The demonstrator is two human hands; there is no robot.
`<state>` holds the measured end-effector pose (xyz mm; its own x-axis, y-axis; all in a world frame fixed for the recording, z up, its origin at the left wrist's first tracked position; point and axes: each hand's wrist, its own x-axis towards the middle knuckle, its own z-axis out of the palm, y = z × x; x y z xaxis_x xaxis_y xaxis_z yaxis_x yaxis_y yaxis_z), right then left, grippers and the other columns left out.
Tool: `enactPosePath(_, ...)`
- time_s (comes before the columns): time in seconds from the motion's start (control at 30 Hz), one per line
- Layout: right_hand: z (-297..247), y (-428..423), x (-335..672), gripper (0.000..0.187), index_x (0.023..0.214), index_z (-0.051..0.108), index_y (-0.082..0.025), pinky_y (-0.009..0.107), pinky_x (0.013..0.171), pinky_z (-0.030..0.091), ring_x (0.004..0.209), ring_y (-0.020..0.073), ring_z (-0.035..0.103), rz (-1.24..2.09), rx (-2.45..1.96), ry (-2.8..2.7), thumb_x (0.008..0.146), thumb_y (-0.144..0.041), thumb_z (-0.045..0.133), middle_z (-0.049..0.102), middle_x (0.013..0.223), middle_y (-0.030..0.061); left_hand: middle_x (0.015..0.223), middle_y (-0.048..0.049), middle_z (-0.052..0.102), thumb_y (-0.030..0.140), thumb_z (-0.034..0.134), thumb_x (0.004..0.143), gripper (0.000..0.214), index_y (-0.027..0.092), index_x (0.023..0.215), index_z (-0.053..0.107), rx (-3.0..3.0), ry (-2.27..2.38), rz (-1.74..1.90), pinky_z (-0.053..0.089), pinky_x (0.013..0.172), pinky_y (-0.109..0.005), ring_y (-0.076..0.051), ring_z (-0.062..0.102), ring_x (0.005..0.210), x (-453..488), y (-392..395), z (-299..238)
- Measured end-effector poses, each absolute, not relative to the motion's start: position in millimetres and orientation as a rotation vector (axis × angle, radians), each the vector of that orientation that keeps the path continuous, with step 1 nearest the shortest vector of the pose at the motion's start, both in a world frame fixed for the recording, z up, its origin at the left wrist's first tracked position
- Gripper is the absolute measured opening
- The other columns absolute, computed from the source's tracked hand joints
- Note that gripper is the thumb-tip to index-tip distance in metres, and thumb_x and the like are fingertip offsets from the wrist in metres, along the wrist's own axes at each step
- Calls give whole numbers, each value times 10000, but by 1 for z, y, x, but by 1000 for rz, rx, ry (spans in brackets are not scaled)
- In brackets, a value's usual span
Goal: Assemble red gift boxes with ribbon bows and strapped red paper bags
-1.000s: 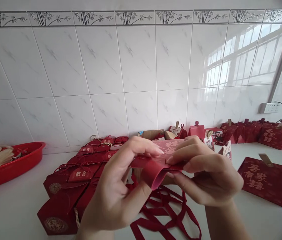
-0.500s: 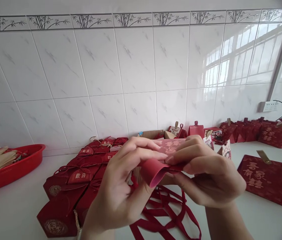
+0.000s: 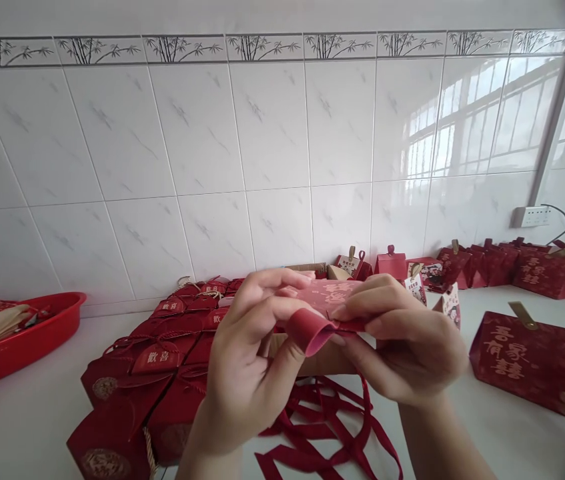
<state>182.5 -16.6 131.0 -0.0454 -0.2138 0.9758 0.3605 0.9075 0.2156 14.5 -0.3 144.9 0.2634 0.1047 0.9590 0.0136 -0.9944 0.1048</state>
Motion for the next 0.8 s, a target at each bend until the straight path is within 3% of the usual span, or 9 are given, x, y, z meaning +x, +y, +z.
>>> enactPosePath(0.13,128,-13,182,280,859,523,-200,413,707,561,887,239,685,-295,-222,-1575,728,-11,682,701,1034,105,954,-44,635,20,622,831,186,181,918,653,2468,123,1895,519,921,-323,-191,581,1078,17,7,145)
enactPosePath(0.23,126,-12,179,270,849,506,-213,450,835,563,979,244,683,-125,-217,-1595,759,-12,662,713,1042,81,968,-34,624,6,615,830,201,181,917,659,2479,158,1931,524,920,-297,-170,585,1061,16,9,147)
enactPosePath(0.43,125,-10,173,283,891,486,-214,347,759,596,934,192,692,123,-166,-1582,791,-2,645,680,1012,65,1030,-17,590,-19,598,831,230,191,895,664,2492,216,1945,526,924,-250,-135,605,1034,15,11,146)
enactPosePath(0.63,127,-4,171,308,919,504,-205,274,683,585,832,145,681,17,-180,-1508,760,4,665,657,890,23,1031,-25,584,34,624,836,185,195,917,662,2421,267,1976,551,869,-255,-156,617,1026,20,15,145)
enactPosePath(0.8,127,-6,170,406,965,488,-202,320,707,594,782,165,701,90,-146,-1429,707,37,691,696,834,15,1031,-32,583,36,615,842,180,193,918,655,2427,252,1961,547,894,-286,-173,611,1053,22,12,145)
